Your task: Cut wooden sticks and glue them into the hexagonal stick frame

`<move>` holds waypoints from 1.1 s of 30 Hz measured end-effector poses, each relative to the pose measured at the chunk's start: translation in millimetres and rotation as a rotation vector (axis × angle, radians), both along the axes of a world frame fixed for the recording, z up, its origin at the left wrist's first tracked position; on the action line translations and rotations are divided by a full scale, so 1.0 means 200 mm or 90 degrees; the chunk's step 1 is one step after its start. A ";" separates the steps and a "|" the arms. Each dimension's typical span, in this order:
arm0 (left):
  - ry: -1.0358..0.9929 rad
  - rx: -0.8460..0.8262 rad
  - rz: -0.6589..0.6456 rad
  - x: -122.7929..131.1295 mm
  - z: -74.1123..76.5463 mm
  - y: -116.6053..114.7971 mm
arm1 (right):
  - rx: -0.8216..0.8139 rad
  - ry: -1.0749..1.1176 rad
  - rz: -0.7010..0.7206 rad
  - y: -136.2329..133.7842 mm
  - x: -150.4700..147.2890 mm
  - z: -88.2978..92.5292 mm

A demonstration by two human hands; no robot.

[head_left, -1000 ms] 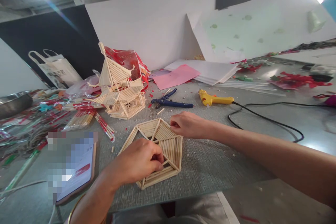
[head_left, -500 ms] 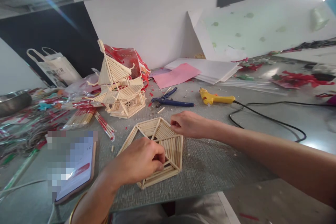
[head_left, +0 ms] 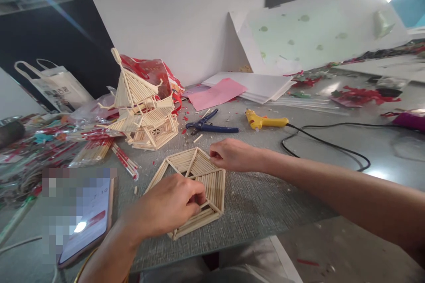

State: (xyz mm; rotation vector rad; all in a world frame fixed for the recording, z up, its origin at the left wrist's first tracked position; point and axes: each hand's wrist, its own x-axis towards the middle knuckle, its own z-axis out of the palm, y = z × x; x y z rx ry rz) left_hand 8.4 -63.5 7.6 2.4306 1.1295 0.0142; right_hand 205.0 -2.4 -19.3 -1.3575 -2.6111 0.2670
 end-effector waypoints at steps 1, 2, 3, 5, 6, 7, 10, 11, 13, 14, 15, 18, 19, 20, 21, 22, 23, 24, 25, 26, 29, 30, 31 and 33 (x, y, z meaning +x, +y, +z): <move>0.003 -0.004 -0.012 0.00 0.00 0.00 | -0.002 0.001 0.001 0.00 0.00 0.00; 0.006 -0.009 -0.025 0.00 0.00 0.00 | -0.004 0.003 0.002 0.00 0.00 0.00; 0.008 -0.015 -0.039 0.00 0.00 0.00 | -0.005 0.007 0.005 0.00 0.00 0.01; 0.014 -0.027 -0.056 0.01 0.00 0.01 | -0.008 0.015 0.011 0.00 0.00 0.01; 0.018 -0.031 -0.060 0.01 0.00 0.01 | -0.013 0.014 0.013 -0.01 0.00 0.01; 0.021 -0.032 -0.058 0.00 0.00 0.01 | -0.017 0.013 0.012 -0.01 0.00 0.01; 0.015 -0.026 -0.031 0.00 0.00 0.00 | -0.022 0.005 0.005 -0.01 0.00 0.02; 0.012 -0.027 -0.023 0.00 0.00 0.00 | -0.022 0.002 0.003 -0.02 0.00 0.02; 0.010 -0.028 -0.014 0.00 0.00 0.00 | -0.018 0.000 0.004 -0.02 -0.01 0.02; 0.011 -0.027 -0.015 0.00 0.00 0.00 | -0.016 0.001 0.006 -0.02 -0.01 0.03; 0.012 -0.025 -0.019 0.00 0.00 0.00 | -0.015 0.001 0.009 -0.02 -0.01 0.03; 0.017 -0.015 -0.031 0.00 -0.01 0.01 | -0.021 -0.002 0.008 -0.02 -0.01 0.03; 0.020 -0.010 -0.035 0.00 -0.01 0.01 | -0.025 -0.005 0.006 -0.02 -0.01 0.03; 0.025 -0.005 -0.038 0.00 -0.02 0.01 | -0.027 -0.009 0.003 -0.02 -0.01 0.04; 0.030 0.000 -0.041 0.00 -0.02 0.01 | -0.027 -0.012 0.000 -0.02 -0.01 0.04; 0.034 0.004 -0.044 0.00 -0.02 0.00 | -0.025 -0.015 -0.001 -0.02 -0.02 0.04; 0.036 0.008 -0.047 0.00 -0.02 0.00 | -0.022 -0.017 -0.002 -0.02 -0.02 0.04; 0.035 0.012 -0.049 0.00 -0.01 0.00 | -0.019 -0.018 -0.001 -0.02 -0.02 0.04; 0.032 0.014 -0.050 0.00 -0.01 0.00 | -0.017 -0.018 0.000 -0.02 -0.02 0.04; 0.027 0.013 -0.051 0.00 -0.01 0.00 | -0.015 -0.017 0.003 -0.02 -0.02 0.04; 0.014 0.006 -0.055 0.00 0.00 0.00 | -0.014 -0.013 0.007 -0.02 -0.02 0.04; 0.013 0.003 -0.059 0.00 0.00 0.01 | -0.015 -0.012 0.008 -0.02 -0.02 0.04; 0.013 0.001 -0.061 0.00 0.00 0.01 | -0.016 -0.011 0.009 -0.02 -0.02 0.04; 0.015 -0.003 -0.058 0.00 -0.01 0.01 | -0.017 -0.011 0.008 -0.02 -0.02 0.04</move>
